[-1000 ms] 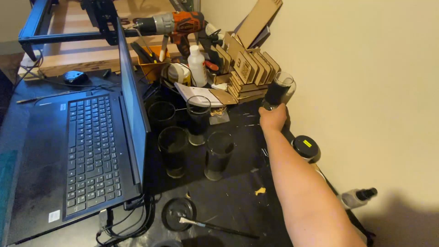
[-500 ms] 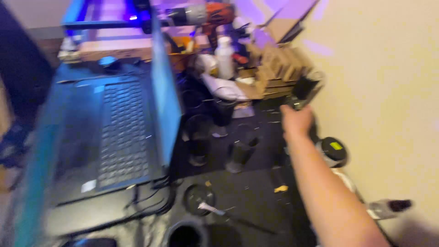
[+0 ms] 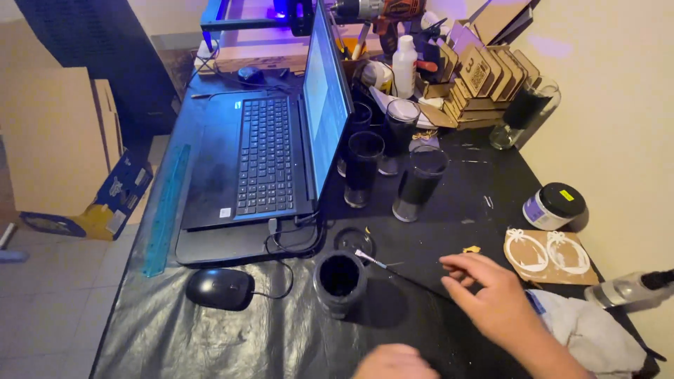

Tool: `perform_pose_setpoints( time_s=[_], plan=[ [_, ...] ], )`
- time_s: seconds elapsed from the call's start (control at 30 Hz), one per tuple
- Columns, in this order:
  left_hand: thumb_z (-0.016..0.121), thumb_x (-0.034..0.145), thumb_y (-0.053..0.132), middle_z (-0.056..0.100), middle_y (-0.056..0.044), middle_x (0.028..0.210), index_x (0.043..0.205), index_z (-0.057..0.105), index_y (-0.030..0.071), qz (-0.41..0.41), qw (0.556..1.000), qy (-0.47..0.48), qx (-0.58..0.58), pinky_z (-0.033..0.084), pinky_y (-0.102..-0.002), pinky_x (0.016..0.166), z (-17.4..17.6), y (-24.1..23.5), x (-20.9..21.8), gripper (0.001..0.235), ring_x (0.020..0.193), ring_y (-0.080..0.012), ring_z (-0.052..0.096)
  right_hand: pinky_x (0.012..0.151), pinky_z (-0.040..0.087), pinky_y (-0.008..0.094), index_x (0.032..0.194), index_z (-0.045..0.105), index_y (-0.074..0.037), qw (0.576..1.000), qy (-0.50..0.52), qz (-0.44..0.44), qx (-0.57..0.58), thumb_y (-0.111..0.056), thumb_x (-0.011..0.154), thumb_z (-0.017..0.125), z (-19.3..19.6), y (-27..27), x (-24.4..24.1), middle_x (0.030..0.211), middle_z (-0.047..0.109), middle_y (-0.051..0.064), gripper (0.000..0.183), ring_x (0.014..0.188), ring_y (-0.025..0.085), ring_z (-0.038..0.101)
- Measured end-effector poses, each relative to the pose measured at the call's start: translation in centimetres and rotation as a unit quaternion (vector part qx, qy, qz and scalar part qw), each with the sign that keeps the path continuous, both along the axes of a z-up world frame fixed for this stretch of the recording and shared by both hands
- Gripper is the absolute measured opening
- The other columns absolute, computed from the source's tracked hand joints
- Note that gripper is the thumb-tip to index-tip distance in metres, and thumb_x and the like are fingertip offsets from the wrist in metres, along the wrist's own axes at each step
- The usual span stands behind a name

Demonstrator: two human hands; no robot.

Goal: The person is painting a glass cup with black paint using a paintbrush at a workstation.

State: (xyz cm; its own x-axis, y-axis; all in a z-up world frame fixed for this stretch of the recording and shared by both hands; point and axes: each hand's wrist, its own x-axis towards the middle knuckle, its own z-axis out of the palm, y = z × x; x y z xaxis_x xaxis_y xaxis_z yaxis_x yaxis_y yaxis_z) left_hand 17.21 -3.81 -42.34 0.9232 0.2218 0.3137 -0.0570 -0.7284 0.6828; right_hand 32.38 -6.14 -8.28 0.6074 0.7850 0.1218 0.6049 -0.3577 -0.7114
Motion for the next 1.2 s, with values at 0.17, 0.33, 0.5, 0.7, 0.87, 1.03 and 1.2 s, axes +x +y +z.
perform_pose_setpoints(
  time_s=[0.17, 0.33, 0.5, 0.7, 0.87, 1.03, 1.2],
  plan=[
    [0.072, 0.069, 0.007, 0.063, 0.009, 0.051, 0.048, 0.066, 0.015, 0.151, 0.953, -0.263, 0.02, 0.048, -0.024, 0.041, 16.9, 9.5, -10.2, 0.024, 0.04, -0.0059, 0.061, 0.078, 0.056, 0.025, 0.111, 0.076, -0.022, 0.997, -0.023, 0.062, -0.042, -0.023, 0.08, 0.074, -2.0, 1.2, -1.1, 0.106, 0.073, -0.006, 0.031, 0.087, 0.008, 0.071],
    [0.067, 0.076, 0.025, 0.062, 0.006, 0.052, 0.058, 0.07, 0.018, 0.254, 0.934, -0.245, 0.053, 0.042, -0.027, 0.045, 30.5, 8.7, -16.9, 0.019, 0.042, -0.011, 0.053, 0.089, 0.053, 0.04, 0.119, 0.064, -0.019, 0.957, -0.112, 0.107, -0.246, -0.036, 0.09, 0.064, -1.4, 4.1, -2.9, 0.114, 0.064, -0.006, 0.034, 0.11, 0.018, 0.06],
    [0.076, 0.073, 0.029, 0.071, 0.005, 0.072, 0.093, 0.073, 0.023, 0.352, 0.928, -0.088, -0.091, 0.053, -0.023, 0.054, 28.2, 9.6, -17.6, 0.021, 0.055, -0.0078, 0.062, 0.081, 0.051, 0.039, 0.101, 0.069, -0.017, 0.974, -0.104, 0.079, -0.186, -0.03, 0.092, 0.057, -2.5, 3.4, -2.2, 0.1, 0.066, -0.003, 0.019, 0.1, 0.019, 0.063],
    [0.088, 0.065, 0.033, 0.056, -0.004, 0.132, 0.143, 0.046, 0.018, 0.357, 0.912, 0.074, -0.188, 0.047, -0.031, 0.099, 32.8, 10.5, -11.8, 0.09, 0.108, -0.0164, 0.061, 0.082, 0.051, 0.032, 0.088, 0.074, -0.008, 0.999, 0.011, -0.04, 0.01, -0.023, 0.087, 0.061, 0.8, -2.2, -2.3, 0.115, 0.072, -0.001, 0.019, 0.079, 0.017, 0.072],
    [0.089, 0.062, 0.035, 0.061, -0.009, 0.123, 0.132, 0.055, 0.016, 0.352, 0.927, 0.069, -0.109, 0.046, -0.039, 0.1, 32.7, 10.6, -7.1, 0.081, 0.119, -0.0261, 0.056, 0.066, 0.063, 0.027, 0.119, 0.066, -0.006, 0.979, 0.071, -0.024, 0.192, -0.01, 0.089, 0.062, 1.0, -9.4, -3.4, 0.083, 0.078, 0.012, 0.03, 0.073, 0.017, 0.076],
    [0.085, 0.062, 0.042, 0.062, -0.005, 0.125, 0.13, 0.056, 0.02, 0.24, 0.951, 0.123, -0.152, 0.048, -0.039, 0.097, 35.0, 8.3, -0.4, 0.077, 0.118, -0.0237, 0.06, 0.087, 0.056, 0.034, 0.108, 0.068, 0.019, 0.948, 0.176, -0.087, 0.25, -0.01, 0.095, 0.042, 3.7, -15.0, -4.2, 0.101, 0.077, 0.029, 0.041, 0.087, 0.03, 0.075],
    [0.081, 0.061, 0.046, 0.061, -0.011, 0.124, 0.13, 0.057, 0.019, 0.168, 0.969, 0.104, -0.149, 0.049, -0.041, 0.095, 36.0, 6.9, 6.7, 0.077, 0.113, -0.0278, 0.062, 0.104, 0.058, 0.038, 0.107, 0.061, 0.007, 0.96, 0.11, 0.03, 0.255, -0.004, 0.089, 0.054, -1.7, -21.2, 1.8, 0.115, 0.076, 0.028, 0.022, 0.107, 0.034, 0.078]
  ],
)
